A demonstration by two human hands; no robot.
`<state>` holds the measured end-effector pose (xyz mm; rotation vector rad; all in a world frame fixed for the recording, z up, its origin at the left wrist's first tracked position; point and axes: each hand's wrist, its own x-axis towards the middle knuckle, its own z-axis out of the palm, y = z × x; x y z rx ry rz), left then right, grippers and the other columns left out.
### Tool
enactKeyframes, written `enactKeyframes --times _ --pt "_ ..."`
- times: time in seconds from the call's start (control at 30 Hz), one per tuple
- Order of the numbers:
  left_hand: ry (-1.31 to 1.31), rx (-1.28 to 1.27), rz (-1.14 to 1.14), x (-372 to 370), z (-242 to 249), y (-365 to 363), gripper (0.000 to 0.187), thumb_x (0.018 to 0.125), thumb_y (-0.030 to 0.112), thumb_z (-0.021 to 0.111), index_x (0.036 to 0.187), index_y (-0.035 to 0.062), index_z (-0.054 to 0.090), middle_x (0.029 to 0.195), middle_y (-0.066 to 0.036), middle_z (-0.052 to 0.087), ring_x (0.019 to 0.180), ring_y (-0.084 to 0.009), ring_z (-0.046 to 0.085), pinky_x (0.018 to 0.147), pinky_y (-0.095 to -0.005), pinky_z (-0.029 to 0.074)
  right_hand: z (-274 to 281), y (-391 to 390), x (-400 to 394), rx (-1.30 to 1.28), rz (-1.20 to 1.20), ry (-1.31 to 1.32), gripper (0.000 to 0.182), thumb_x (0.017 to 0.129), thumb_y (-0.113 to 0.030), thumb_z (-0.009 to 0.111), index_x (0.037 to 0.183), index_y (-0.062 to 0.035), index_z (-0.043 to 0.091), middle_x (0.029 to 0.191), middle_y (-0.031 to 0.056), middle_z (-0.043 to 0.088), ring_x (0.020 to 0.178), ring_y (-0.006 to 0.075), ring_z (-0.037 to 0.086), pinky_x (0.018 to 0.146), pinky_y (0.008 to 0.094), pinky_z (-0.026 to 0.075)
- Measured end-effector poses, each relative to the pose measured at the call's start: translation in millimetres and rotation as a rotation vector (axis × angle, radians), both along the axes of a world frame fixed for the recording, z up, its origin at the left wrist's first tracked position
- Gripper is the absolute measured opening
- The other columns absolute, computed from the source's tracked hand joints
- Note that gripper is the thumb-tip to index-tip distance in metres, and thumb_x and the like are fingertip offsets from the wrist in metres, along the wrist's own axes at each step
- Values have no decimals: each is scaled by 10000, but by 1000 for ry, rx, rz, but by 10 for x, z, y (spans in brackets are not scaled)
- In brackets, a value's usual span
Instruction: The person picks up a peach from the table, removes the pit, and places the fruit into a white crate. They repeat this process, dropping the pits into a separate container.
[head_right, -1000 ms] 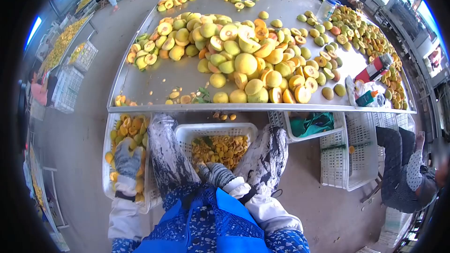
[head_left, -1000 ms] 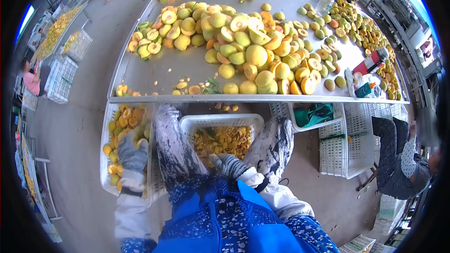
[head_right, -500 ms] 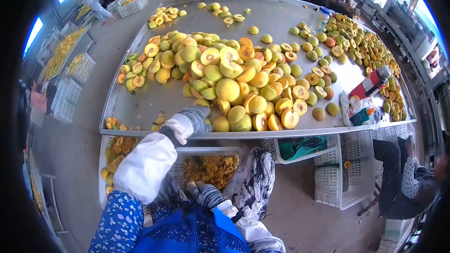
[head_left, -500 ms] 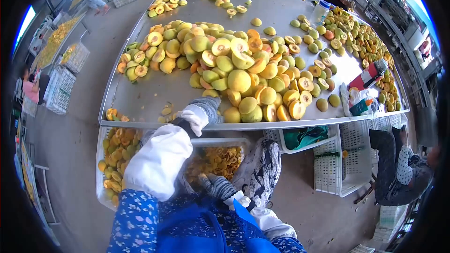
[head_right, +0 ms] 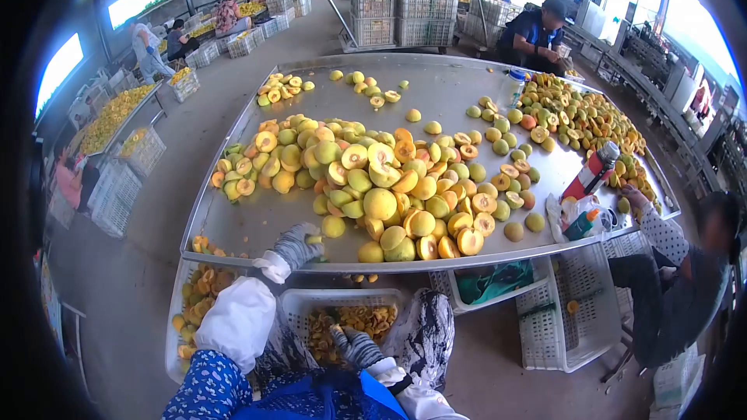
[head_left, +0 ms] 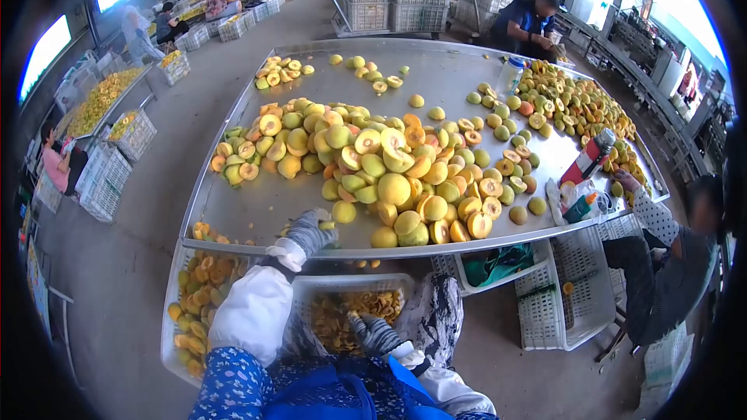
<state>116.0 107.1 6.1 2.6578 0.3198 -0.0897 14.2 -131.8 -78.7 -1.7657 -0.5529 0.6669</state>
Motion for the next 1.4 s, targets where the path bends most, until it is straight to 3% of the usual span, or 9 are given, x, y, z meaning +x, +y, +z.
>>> enactKeyframes --times 0.13,0.2,0.5,0.57,0.8,0.9,1.2,1.3,1.4 --pt "-463 -1387 222 -370 78 9 398 739 288 612 1048 55 519 998 -135 545 928 -267 538 770 -359 465 299 -50 68 141 -148 -23 223 901 -198 458 908 -5 571 670 1 530 625 99 498 591 248 419" --pt "-493 -1953 375 -516 289 -47 405 814 372 505 1046 40 518 943 -114 569 850 -232 570 741 -341 488 417 17 124 194 -110 -101 280 887 -236 444 931 12 567 794 218 596 771 350 590 653 370 454" --pt "-698 -1505 563 -1066 321 -372 380 849 282 501 1076 -22 482 986 -116 556 836 -203 569 739 -309 489 855 526 129 225 -37 -328 306 876 -268 439 1022 -18 538 749 244 580 710 403 567 597 450 457" --pt "-634 -905 239 -1161 285 -411 385 842 250 523 1109 -23 469 1046 -113 526 925 -198 527 824 -308 439 881 575 125 132 -70 -360 319 876 -304 427 995 -33 544 716 240 575 687 401 564 573 455 447" --pt "-637 -1382 432 -1155 105 -599 330 848 178 482 1112 -19 468 1045 -113 530 945 -197 516 871 -307 405 645 700 104 66 -139 -307 328 885 -321 390 937 -34 541 704 237 565 681 413 548 574 470 426" --pt "-691 -902 367 -1158 -80 -676 291 862 154 430 1094 -15 481 1017 -116 547 913 -196 531 858 -307 414 703 707 76 166 -162 -212 345 894 -317 370 959 -22 538 770 255 565 758 430 535 627 463 429" --pt "-728 -1064 430 -1194 -239 -765 230 865 155 432 1013 5 523 969 -97 553 871 -185 532 806 -287 440 671 595 111 -39 -56 -101 423 901 -363 349 891 0 565 768 266 565 769 423 536 657 446 427" --pt "-690 -756 382 -1203 -168 -775 273 872 206 397 911 -5 566 860 -104 596 791 -196 562 752 -295 454 782 459 197 -88 92 -18 371 898 -327 390 985 1 541 815 260 567 764 408 546 650 426 433" --pt "-653 -1216 513 -1190 88 -851 336 878 264 393 862 -13 582 801 -99 604 728 -189 565 707 -286 463 710 355 205 245 320 -29 421 864 -159 450 1262 -52 361 923 206 560 774 353 562 638 381 442"
